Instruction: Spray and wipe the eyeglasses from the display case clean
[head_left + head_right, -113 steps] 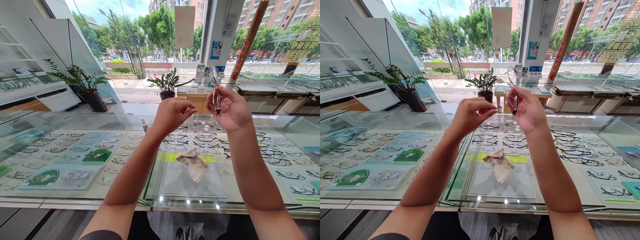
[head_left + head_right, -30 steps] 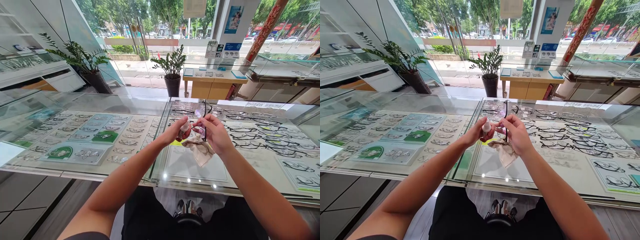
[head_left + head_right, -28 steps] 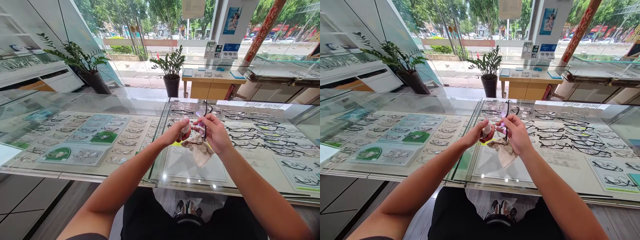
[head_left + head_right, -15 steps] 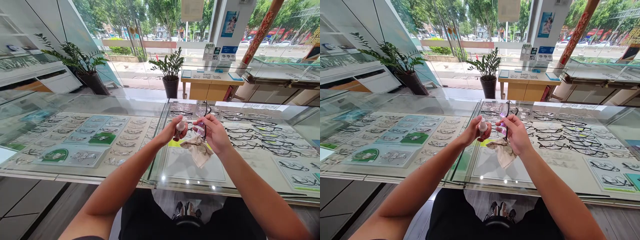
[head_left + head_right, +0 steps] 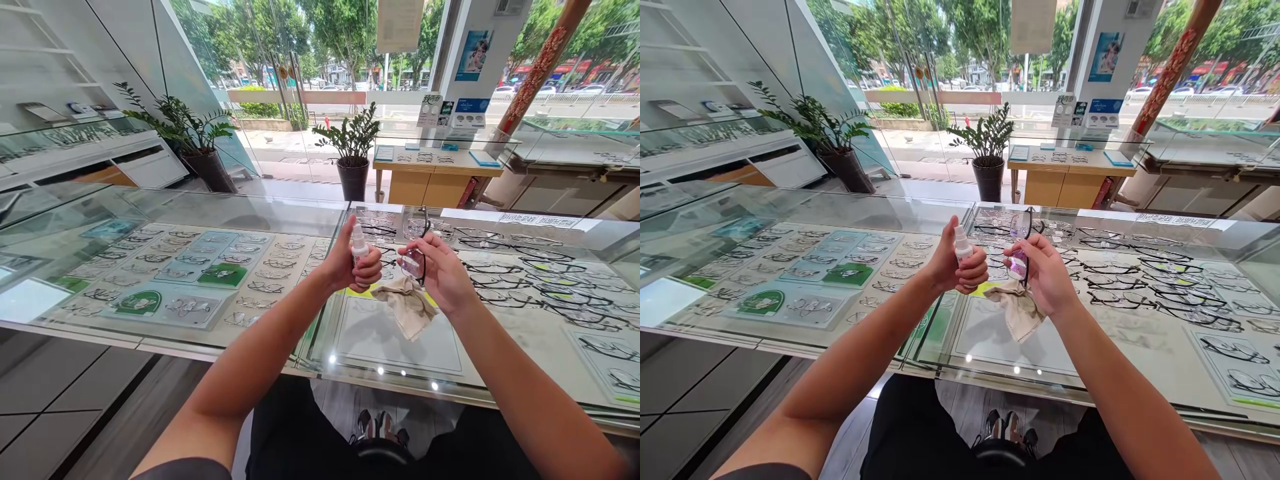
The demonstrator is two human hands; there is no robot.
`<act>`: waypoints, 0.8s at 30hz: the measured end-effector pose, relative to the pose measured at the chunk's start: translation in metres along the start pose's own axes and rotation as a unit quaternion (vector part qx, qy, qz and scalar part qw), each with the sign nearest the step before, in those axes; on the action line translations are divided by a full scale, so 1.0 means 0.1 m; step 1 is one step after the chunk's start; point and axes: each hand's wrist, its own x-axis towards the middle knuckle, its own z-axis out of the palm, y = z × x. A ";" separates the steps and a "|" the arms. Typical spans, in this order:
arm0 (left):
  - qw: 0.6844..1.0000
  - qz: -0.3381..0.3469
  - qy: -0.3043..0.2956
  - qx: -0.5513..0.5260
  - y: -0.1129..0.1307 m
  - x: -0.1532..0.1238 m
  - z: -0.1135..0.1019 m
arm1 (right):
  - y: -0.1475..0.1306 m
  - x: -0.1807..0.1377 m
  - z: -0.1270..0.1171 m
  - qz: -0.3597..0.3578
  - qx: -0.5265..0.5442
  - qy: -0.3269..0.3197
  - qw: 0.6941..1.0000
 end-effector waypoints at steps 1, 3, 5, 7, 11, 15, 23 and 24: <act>1.000 -0.001 -0.003 -0.006 0.00 0.00 -0.01 | 0.00 0.00 0.00 0.001 -0.003 0.000 1.000; 1.000 0.000 0.000 -0.011 0.00 0.00 -0.02 | 0.01 0.01 -0.01 0.002 -0.007 0.000 1.000; 1.000 0.005 0.012 -0.008 0.00 0.01 -0.02 | 0.01 0.01 0.00 -0.001 -0.010 0.001 1.000; 1.000 0.011 0.023 -0.001 -0.02 0.02 -0.03 | 0.00 0.01 0.00 -0.003 -0.010 0.002 1.000; 0.999 0.029 0.032 0.014 -0.05 0.02 -0.03 | -0.01 0.00 0.02 0.004 -0.003 0.001 1.000; 0.998 0.043 0.039 0.030 -0.05 0.01 -0.03 | -0.02 0.00 0.03 0.005 0.000 0.001 1.000; 0.989 0.059 0.110 0.074 -0.02 -0.02 0.06 | -0.01 -0.01 0.03 0.001 0.002 -0.001 1.000; 0.986 0.065 0.128 0.081 -0.01 -0.02 0.07 | -0.01 -0.01 0.03 0.002 0.002 -0.001 1.000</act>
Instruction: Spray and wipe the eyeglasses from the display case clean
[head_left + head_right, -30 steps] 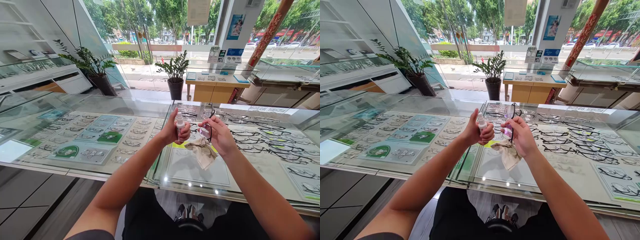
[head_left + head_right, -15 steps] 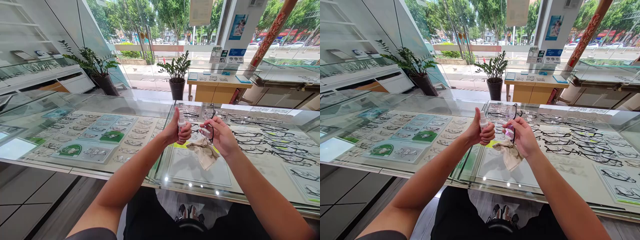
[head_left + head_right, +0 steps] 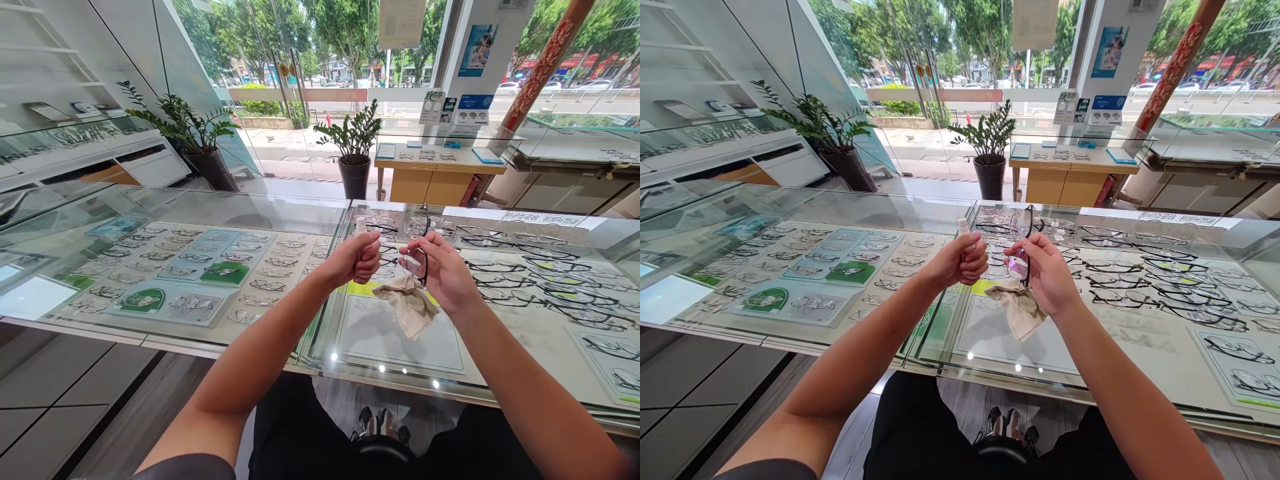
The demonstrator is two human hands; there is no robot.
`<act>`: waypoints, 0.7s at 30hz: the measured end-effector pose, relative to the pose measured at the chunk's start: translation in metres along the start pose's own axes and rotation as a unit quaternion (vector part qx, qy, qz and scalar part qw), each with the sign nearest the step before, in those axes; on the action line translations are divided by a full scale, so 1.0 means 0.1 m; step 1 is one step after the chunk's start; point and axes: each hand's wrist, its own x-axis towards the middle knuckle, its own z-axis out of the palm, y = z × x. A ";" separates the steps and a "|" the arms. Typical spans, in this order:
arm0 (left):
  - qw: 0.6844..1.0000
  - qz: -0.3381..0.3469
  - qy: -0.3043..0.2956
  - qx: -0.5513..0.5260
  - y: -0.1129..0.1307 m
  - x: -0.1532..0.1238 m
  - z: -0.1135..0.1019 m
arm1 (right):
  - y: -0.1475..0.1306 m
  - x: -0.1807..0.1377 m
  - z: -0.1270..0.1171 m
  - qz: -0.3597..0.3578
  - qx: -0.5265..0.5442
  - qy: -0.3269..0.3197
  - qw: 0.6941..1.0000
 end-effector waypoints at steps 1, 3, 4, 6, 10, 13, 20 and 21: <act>1.000 0.007 0.019 0.009 0.01 0.00 0.00 | 0.00 0.00 0.00 0.001 -0.001 0.000 1.000; 0.997 0.029 0.065 0.038 0.03 0.00 -0.04 | -0.01 0.00 0.00 0.003 -0.006 0.000 1.000; 0.993 0.044 0.094 0.055 0.04 0.01 -0.07 | -0.01 0.00 0.00 0.003 -0.009 0.000 1.000; 0.980 0.082 0.157 0.089 0.06 0.03 -0.18 | -0.02 -0.01 -0.01 0.002 -0.014 0.001 1.000; 0.927 0.170 0.299 0.150 0.11 0.09 -0.55 | -0.01 -0.01 -0.03 0.002 -0.017 -0.001 1.000; 0.863 0.208 0.407 0.218 0.11 0.13 -0.91 | 0.00 0.00 -0.05 0.002 -0.022 -0.003 1.000; 0.789 0.180 0.506 0.299 -0.03 0.11 -1.60 | 0.00 0.03 -0.07 -0.006 -0.022 -0.011 1.000; 0.783 0.171 0.510 0.312 -0.05 0.10 -1.66 | 0.00 0.04 -0.07 -0.006 -0.020 -0.012 1.000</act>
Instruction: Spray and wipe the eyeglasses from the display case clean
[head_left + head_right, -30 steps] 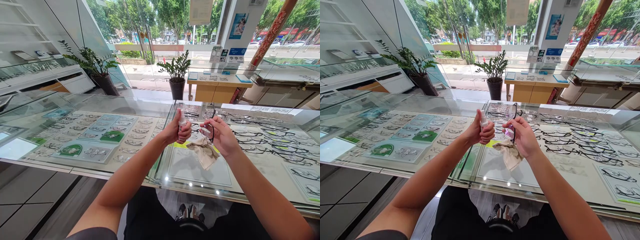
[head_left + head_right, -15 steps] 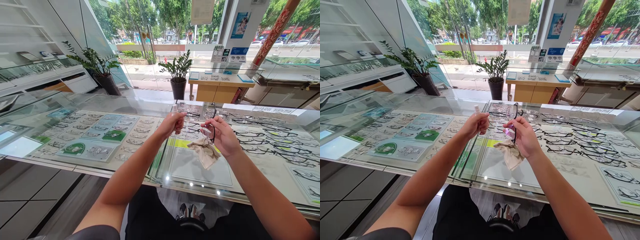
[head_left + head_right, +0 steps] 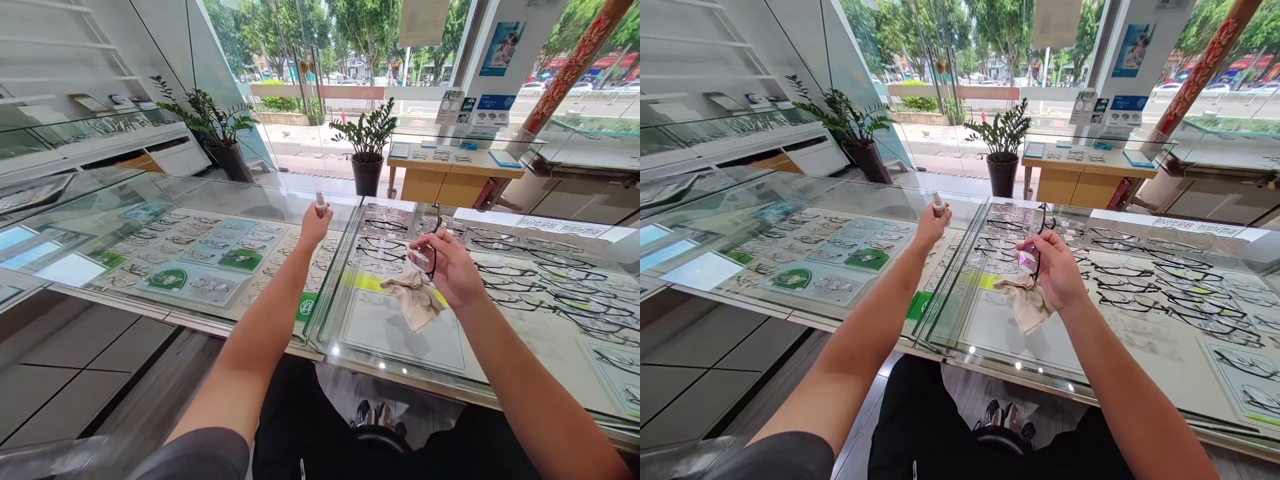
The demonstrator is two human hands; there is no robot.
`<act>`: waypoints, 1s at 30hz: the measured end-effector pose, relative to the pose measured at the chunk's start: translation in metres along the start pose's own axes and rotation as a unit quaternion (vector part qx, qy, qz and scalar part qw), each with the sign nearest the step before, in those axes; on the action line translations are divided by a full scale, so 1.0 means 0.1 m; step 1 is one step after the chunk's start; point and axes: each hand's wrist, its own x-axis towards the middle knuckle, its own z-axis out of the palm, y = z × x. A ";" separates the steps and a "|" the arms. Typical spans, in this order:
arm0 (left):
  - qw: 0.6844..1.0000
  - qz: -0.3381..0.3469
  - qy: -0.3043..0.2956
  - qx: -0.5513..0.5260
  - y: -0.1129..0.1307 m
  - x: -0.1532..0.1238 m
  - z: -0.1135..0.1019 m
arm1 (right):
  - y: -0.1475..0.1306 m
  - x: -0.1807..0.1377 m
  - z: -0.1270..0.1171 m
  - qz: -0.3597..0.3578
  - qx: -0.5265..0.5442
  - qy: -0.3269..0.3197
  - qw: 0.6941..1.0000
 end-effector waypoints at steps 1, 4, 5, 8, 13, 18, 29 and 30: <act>1.000 -0.002 0.000 0.015 -0.06 0.02 -0.02 | 0.00 0.00 0.00 0.000 0.002 0.000 1.000; 0.998 -0.017 -0.006 0.054 -0.17 0.05 -0.06 | 0.01 0.01 -0.01 -0.002 0.001 0.003 1.000; 0.998 -0.022 -0.008 0.066 -0.19 0.05 -0.07 | 0.01 0.01 -0.02 -0.003 0.002 0.004 1.000; 0.995 -0.026 -0.012 0.100 -0.21 0.04 -0.07 | 0.02 0.02 -0.03 -0.010 0.002 0.000 1.000; 0.988 -0.035 -0.011 0.153 -0.11 -0.02 -0.09 | 0.02 0.04 -0.03 -0.014 0.000 -0.003 1.000; 0.961 -0.027 0.099 0.257 0.29 -0.20 -0.07 | -0.08 0.06 -0.06 -0.032 0.003 0.010 0.999; 0.808 0.440 -0.274 0.279 1.16 -1.51 0.50 | -0.27 -0.02 -0.03 -0.014 0.045 0.002 0.999; 0.784 0.442 -0.314 0.302 1.12 -1.54 0.54 | -0.29 -0.05 -0.02 -0.017 0.043 -0.003 0.999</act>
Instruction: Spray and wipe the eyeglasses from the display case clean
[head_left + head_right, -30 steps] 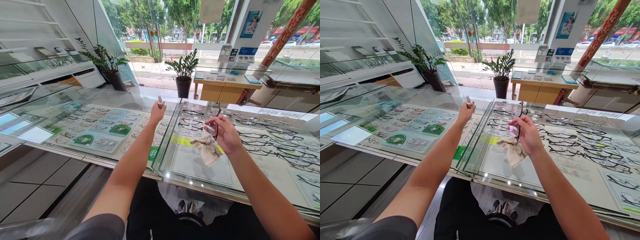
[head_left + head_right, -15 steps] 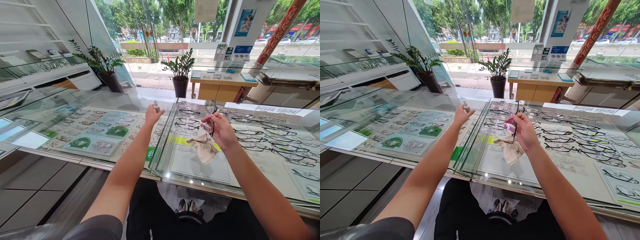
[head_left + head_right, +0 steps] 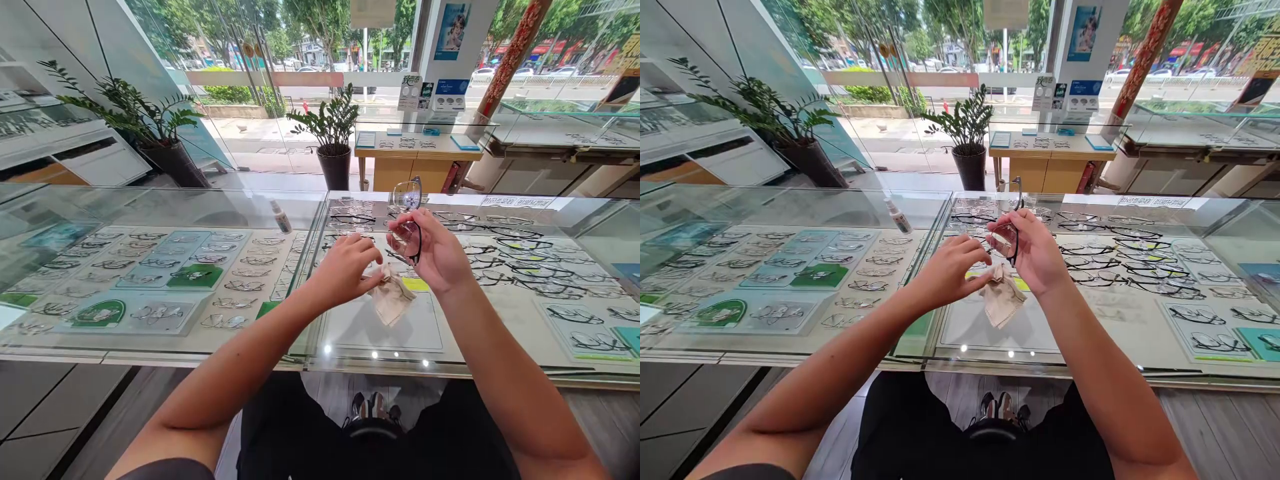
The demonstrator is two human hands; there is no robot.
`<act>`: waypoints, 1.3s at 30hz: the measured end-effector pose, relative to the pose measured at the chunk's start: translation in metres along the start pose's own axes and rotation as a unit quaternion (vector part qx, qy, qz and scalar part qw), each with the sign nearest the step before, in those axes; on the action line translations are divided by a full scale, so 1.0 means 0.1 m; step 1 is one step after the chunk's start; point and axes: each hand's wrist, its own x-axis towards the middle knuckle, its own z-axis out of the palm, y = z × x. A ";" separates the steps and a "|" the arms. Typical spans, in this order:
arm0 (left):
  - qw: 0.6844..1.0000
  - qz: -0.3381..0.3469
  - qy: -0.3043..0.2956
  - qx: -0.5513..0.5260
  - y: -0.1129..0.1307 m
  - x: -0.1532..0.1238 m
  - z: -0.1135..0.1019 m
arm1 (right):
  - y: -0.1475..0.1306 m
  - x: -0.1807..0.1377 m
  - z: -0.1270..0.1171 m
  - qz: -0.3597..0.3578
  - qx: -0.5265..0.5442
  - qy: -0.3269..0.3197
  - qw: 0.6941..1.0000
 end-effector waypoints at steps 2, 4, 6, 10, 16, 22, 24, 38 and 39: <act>0.997 0.018 -0.068 0.017 -0.03 -0.01 0.12 | -0.03 -0.03 0.03 -0.006 -0.007 -0.004 1.000; 0.994 0.023 -0.102 0.024 -0.10 0.00 0.21 | -0.04 -0.05 0.05 -0.008 -0.014 -0.005 1.000; 0.994 0.023 -0.109 0.021 -0.16 0.01 0.26 | -0.04 -0.05 0.06 -0.008 -0.018 -0.005 1.000; 0.994 0.019 -0.107 -0.013 -0.13 0.03 0.23 | -0.03 -0.04 0.06 -0.009 -0.024 -0.011 1.000; 0.940 -0.158 -0.084 -0.291 0.00 0.02 0.10 | -0.05 -0.06 0.08 -0.024 -0.040 -0.011 0.999; 0.750 -0.281 -0.146 -0.581 -0.07 0.05 0.14 | -0.03 -0.07 0.11 -0.026 -0.054 -0.009 0.998; 0.724 -0.292 -0.183 -0.597 -0.12 0.05 0.15 | -0.03 -0.07 0.12 -0.026 -0.049 -0.009 0.998; 0.576 -0.318 -0.047 -0.752 -0.24 0.04 -0.05 | -0.01 -0.06 0.06 -0.039 -0.052 -0.023 0.998; 0.565 -0.319 -0.033 -0.760 -0.26 0.04 -0.05 | -0.01 -0.06 0.06 -0.040 -0.053 -0.024 0.997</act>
